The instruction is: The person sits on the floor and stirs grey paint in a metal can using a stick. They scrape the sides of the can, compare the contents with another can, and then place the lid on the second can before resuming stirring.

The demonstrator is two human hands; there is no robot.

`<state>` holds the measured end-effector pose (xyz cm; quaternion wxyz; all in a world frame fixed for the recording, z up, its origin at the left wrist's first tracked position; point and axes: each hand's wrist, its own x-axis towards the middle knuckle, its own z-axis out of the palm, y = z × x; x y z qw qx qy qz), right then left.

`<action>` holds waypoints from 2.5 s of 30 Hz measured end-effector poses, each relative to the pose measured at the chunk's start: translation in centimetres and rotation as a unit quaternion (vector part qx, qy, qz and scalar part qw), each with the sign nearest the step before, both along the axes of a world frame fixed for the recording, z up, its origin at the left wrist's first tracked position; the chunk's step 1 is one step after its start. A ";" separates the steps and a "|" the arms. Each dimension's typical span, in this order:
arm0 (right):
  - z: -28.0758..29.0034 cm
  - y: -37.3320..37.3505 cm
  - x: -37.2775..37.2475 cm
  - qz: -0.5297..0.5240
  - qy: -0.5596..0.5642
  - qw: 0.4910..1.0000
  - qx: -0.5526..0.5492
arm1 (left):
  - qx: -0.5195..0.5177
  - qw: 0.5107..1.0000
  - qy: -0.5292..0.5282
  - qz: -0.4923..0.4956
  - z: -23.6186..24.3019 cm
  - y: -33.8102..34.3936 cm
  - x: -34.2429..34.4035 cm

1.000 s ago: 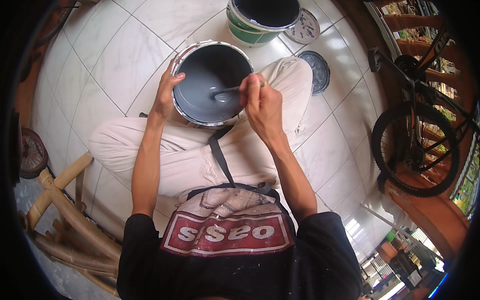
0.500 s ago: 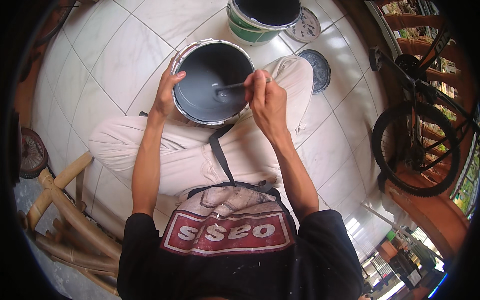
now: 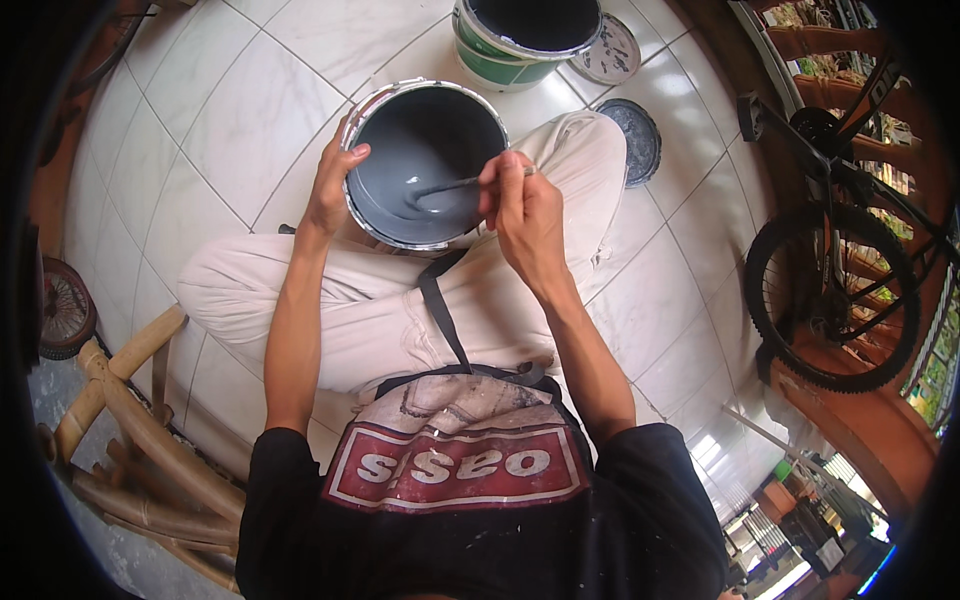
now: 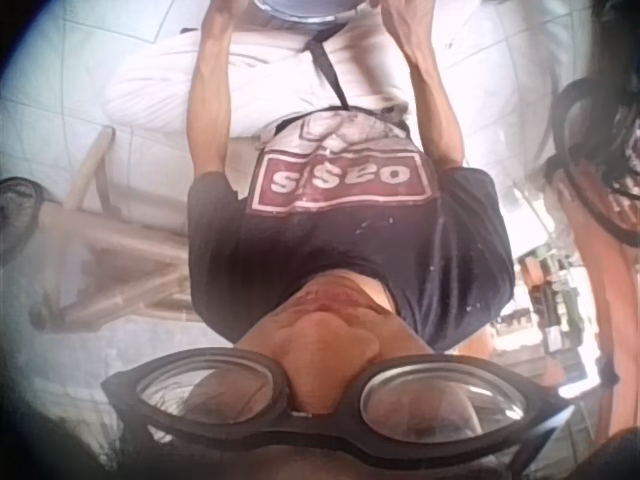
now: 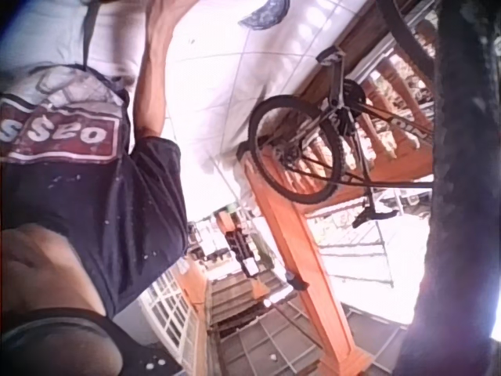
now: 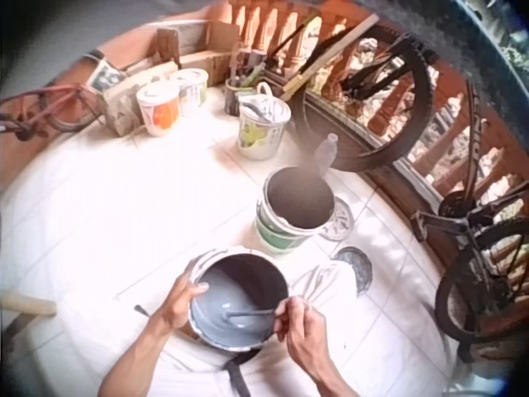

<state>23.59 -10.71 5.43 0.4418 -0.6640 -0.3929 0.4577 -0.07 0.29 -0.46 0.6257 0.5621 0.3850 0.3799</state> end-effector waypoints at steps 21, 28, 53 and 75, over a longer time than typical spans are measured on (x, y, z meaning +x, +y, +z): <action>1.3 0.8 -0.4 0.133 -0.181 0.974 0.026 | 0.018 1.000 0.010 -0.001 -0.5 0.1 -0.3; 0.9 1.6 -1.0 0.118 -0.208 0.970 0.040 | 0.015 1.000 0.005 0.004 -0.6 0.1 -0.2; 2.4 4.7 -0.6 0.163 -0.149 0.975 0.026 | -0.012 1.000 -0.016 0.010 -0.8 -0.2 -0.4; 1.0 3.6 -1.5 0.235 -0.127 0.959 0.100 | -0.022 1.000 -0.006 0.010 -0.5 -0.2 -0.4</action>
